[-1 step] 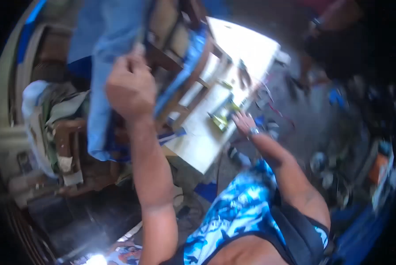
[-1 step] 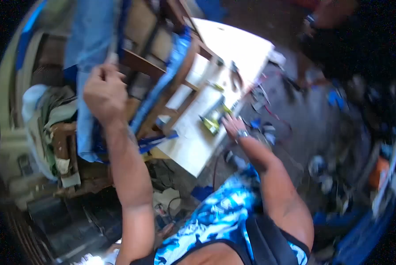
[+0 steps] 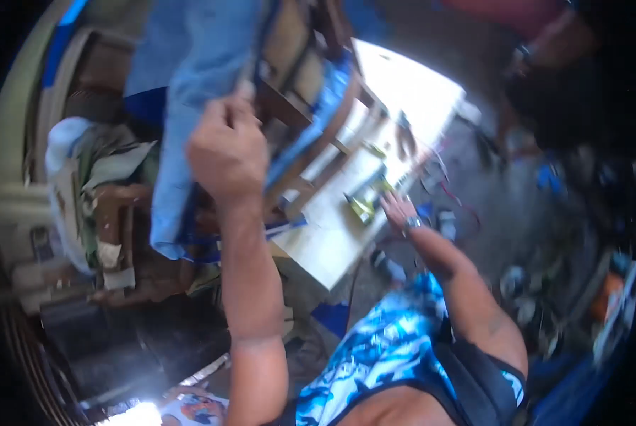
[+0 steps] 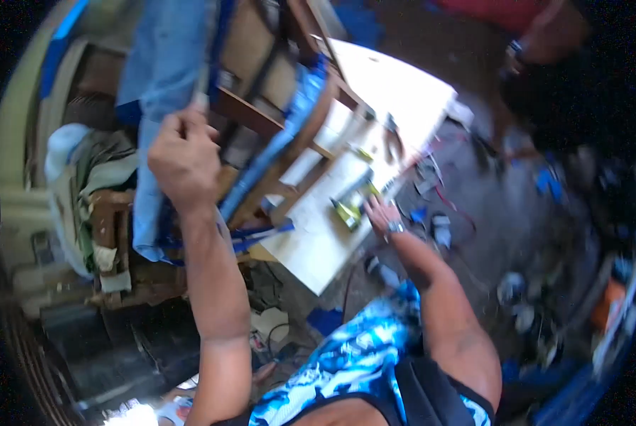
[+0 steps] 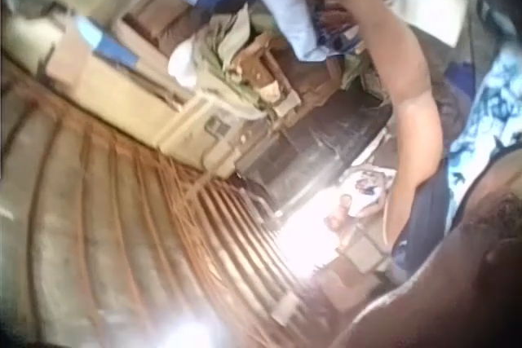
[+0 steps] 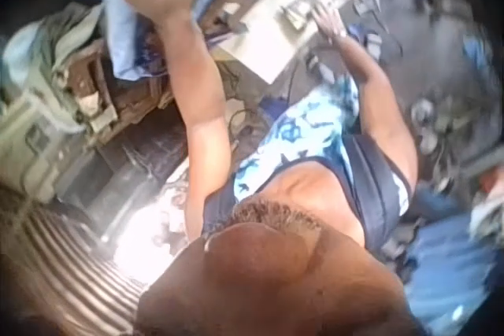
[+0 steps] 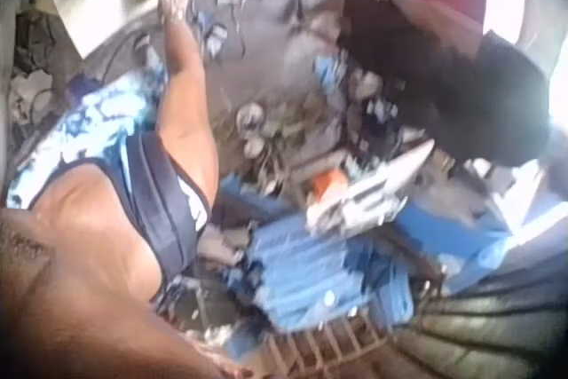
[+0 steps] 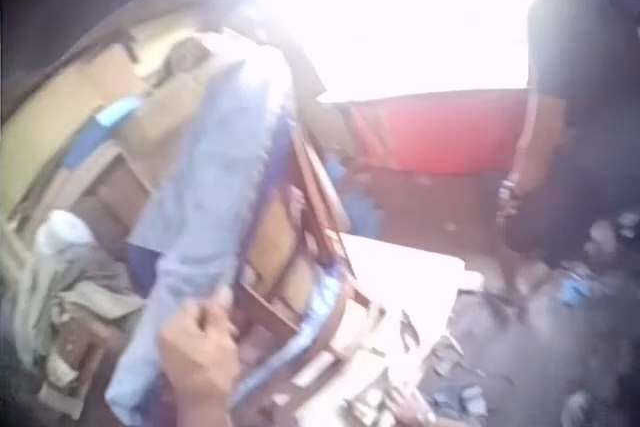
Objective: Reupholstering a chair frame using a pneumatic staple gun and pliers.
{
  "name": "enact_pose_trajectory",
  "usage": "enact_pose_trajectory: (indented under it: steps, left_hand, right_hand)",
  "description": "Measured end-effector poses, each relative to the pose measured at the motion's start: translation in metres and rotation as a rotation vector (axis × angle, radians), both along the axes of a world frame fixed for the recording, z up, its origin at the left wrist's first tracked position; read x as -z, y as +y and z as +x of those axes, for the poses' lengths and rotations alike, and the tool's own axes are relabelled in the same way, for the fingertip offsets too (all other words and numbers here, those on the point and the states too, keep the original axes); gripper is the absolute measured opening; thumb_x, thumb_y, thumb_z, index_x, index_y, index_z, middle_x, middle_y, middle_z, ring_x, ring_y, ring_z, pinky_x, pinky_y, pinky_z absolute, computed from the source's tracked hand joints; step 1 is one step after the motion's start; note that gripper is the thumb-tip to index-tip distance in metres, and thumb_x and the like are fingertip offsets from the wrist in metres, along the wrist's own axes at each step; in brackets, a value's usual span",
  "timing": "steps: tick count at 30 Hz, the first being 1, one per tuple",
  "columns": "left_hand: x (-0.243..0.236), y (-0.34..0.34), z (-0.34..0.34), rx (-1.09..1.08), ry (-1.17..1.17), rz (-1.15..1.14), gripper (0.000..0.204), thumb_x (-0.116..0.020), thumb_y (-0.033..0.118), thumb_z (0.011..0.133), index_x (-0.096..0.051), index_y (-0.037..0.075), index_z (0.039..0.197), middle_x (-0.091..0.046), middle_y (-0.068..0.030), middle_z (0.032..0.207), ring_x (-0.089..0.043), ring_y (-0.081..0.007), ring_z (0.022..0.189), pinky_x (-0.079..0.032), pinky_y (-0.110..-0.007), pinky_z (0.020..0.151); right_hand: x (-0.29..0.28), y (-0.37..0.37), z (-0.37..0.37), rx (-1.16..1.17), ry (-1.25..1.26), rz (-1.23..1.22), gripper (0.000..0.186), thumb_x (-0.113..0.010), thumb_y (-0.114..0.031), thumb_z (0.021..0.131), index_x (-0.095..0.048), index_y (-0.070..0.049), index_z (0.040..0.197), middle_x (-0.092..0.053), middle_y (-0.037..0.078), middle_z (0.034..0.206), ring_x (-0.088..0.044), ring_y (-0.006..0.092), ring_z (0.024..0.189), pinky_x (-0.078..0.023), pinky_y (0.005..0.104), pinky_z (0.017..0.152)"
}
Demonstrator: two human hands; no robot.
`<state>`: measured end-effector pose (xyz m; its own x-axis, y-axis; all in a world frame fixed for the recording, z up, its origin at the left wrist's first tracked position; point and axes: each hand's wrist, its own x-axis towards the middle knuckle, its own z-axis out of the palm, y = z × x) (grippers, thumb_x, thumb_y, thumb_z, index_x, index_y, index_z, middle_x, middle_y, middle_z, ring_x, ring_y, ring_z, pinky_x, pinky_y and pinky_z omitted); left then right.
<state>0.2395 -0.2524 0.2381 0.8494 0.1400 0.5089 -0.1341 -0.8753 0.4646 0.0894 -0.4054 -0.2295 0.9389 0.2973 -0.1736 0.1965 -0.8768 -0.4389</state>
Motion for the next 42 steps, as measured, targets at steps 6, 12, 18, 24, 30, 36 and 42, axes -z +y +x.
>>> enact_pose_trajectory:
  steps: [6, 12, 18, 24, 30, 36, 42]
  left_hand:
    - [-0.009, 0.004, -0.035, -0.027, 0.007, -0.149, 0.019, -0.069, 0.016, 0.098, -0.071, -0.002, 0.093, -0.067, -0.0038, 0.069, -0.057, -0.0057, 0.055, -0.046, -0.021, 0.052]
    - [0.006, 0.005, -0.034, -0.086, -0.202, 0.05, 0.014, -0.074, 0.013, 0.094, -0.073, -0.001, 0.09, -0.067, -0.0045, 0.068, -0.059, -0.0088, 0.057, -0.047, -0.026, 0.052]
    - [0.01, 0.0, -0.029, -0.117, -0.306, 0.014, 0.015, -0.076, 0.012, 0.092, -0.072, -0.002, 0.087, -0.067, -0.0063, 0.067, -0.059, -0.0106, 0.06, -0.047, -0.029, 0.056]
    - [-0.001, 0.001, -0.022, -0.063, -0.234, -0.026, 0.019, -0.076, 0.017, 0.091, -0.073, 0.001, 0.083, -0.07, -0.0107, 0.069, -0.063, -0.0202, 0.057, -0.047, -0.034, 0.054]
    - [0.0, 0.012, -0.019, -0.054, -0.285, 0.134, 0.023, -0.074, 0.027, 0.09, -0.075, 0.007, 0.081, -0.071, -0.0151, 0.073, -0.068, -0.0367, 0.067, -0.052, -0.043, 0.058]
    - [-0.005, 0.008, -0.02, -0.149, -0.193, 0.157, 0.029, -0.072, 0.035, 0.091, -0.077, 0.008, 0.085, -0.073, -0.0149, 0.077, -0.069, -0.0372, 0.071, -0.053, -0.045, 0.064]
    - [-0.014, 0.006, -0.026, -0.212, -0.073, 0.082, 0.029, -0.071, 0.036, 0.091, -0.079, 0.008, 0.088, -0.074, -0.0147, 0.078, -0.071, -0.035, 0.072, -0.055, -0.042, 0.066]
  right_hand:
    - [0.025, 0.033, 0.03, -0.341, 0.004, -0.199, 0.037, -0.052, -0.019, 0.092, -0.063, -0.009, 0.126, -0.056, 0.011, 0.13, -0.047, 0.027, 0.127, -0.036, 0.0548, 0.108]
    - [0.035, 0.033, 0.037, -0.405, -0.008, -0.14, 0.025, -0.053, -0.023, 0.092, -0.068, -0.013, 0.109, -0.064, 0.009, 0.111, -0.056, 0.0254, 0.115, -0.031, 0.0504, 0.11]
    - [-0.013, -0.015, 0.02, -0.355, 0.044, 0.136, 0.024, -0.057, -0.029, 0.085, -0.063, -0.009, 0.098, -0.066, 0.015, 0.087, -0.066, 0.0315, 0.08, -0.05, 0.0467, 0.079]
    - [-0.132, -0.09, 0.032, -0.052, 0.316, 0.337, 0.044, -0.068, -0.034, 0.082, -0.058, -0.007, 0.116, -0.067, 0.026, 0.092, -0.066, 0.0428, 0.088, -0.052, 0.0515, 0.078]
    - [-0.312, -0.108, 0.04, 0.03, -0.315, 0.282, 0.068, -0.081, -0.014, 0.073, -0.059, -0.018, 0.137, -0.073, 0.017, 0.094, -0.072, 0.0368, 0.087, -0.057, 0.0433, 0.074]
    - [-0.386, -0.109, 0.109, -0.212, -0.967, 0.339, 0.058, -0.085, -0.025, 0.076, -0.067, -0.013, 0.13, -0.075, 0.013, 0.091, -0.075, 0.0274, 0.079, -0.059, 0.0359, 0.065]
    - [-0.385, -0.092, 0.165, -0.374, -1.199, 0.376, 0.069, -0.089, -0.023, 0.074, -0.061, -0.018, 0.137, -0.075, 0.01, 0.094, -0.074, 0.0266, 0.082, -0.06, 0.0332, 0.064]
